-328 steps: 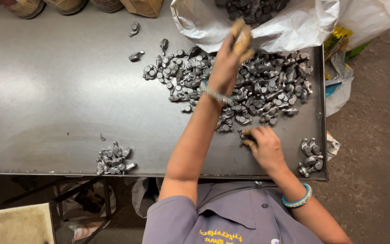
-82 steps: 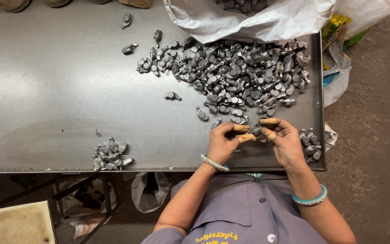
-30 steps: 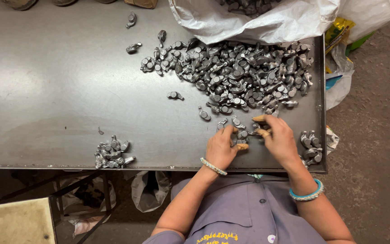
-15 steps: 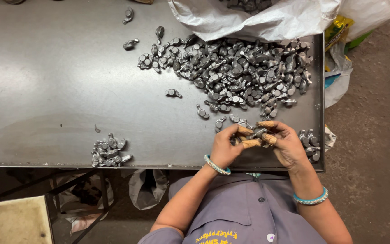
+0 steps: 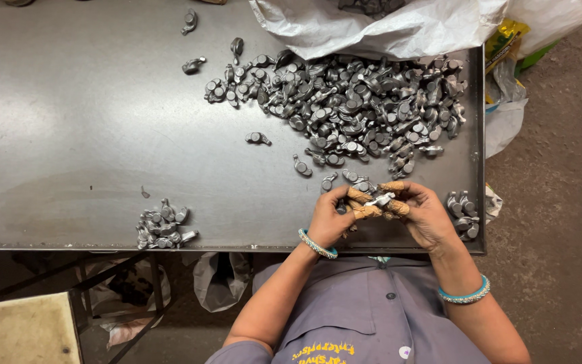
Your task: The person sorts small cast metal parts on a metal table, picking up individual pieces, turning them in their hands, and placing them into separate piles on the tray, occasionally reaching into a paper bag of parts at the top of the table.
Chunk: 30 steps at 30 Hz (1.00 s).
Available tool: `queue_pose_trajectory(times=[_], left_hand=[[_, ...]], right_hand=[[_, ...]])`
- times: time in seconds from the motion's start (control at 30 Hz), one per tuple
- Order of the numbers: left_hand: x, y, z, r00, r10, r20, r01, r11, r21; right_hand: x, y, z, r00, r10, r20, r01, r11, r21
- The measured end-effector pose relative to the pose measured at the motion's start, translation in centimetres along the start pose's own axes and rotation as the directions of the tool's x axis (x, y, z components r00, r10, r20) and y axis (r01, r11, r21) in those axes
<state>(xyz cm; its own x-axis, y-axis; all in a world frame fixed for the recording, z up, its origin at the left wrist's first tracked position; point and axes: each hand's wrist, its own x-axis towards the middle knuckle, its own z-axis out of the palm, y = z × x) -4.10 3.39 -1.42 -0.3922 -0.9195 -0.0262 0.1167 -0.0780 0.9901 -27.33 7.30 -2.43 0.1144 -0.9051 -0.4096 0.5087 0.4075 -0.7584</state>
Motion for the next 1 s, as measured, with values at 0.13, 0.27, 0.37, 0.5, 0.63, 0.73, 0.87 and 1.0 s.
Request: queue_pose_trajectory(times=[0.13, 0.27, 0.37, 0.5, 0.63, 0.73, 0.87, 1.0], left_hand=[[-0.3, 0.6, -0.1, 0.986, -0.162, -0.034, 0.164, 0.980, 0.112], [-1.2, 1.7, -3.5, 0.985, -0.145, -0.098, 0.169, 0.936, 0.308], [-2.8, 3.3, -8.4, 0.973, -0.150, -0.174, 0.216, 0.851, 0.479], [-5.8, 6.8, -16.2, 0.783, -0.450, -0.429, 0.621, 0.547, 0.561], [-8.8, 9.6, -20.6, 0.585, -0.496, -0.642, 0.810, 0.388, 0.439], [-9.4, 10.2, -21.2, 0.587, -0.255, -0.768, 0.806, 0.275, 0.525], [-8.1, 9.2, -18.9, 0.582, 0.018, -0.813, 0.706, 0.486, 0.515], [-3.9, 6.3, -12.8, 0.728, 0.022, -0.686, 0.544, 0.590, 0.597]], right_hand=[[0.1, -0.2, 1.3, 1.000, 0.015, 0.005, -0.014, 0.993, -0.116], [0.6, -1.3, 4.7, 0.974, -0.226, -0.002, 0.161, 0.701, -0.694], [1.0, -2.6, 7.8, 0.868, -0.462, 0.183, 0.304, 0.202, -0.931], [2.6, -2.8, 11.7, 0.783, -0.504, 0.365, 0.332, -0.157, -0.930], [4.3, -2.2, 12.7, 0.844, -0.456, 0.282, 0.191, -0.236, -0.953], [5.2, -2.1, 11.0, 0.880, -0.431, 0.197, 0.186, -0.067, -0.980], [5.8, -2.1, 6.7, 0.948, -0.315, 0.045, 0.256, 0.672, -0.695], [4.4, -1.7, 2.8, 0.984, -0.175, 0.015, 0.175, 0.976, -0.127]])
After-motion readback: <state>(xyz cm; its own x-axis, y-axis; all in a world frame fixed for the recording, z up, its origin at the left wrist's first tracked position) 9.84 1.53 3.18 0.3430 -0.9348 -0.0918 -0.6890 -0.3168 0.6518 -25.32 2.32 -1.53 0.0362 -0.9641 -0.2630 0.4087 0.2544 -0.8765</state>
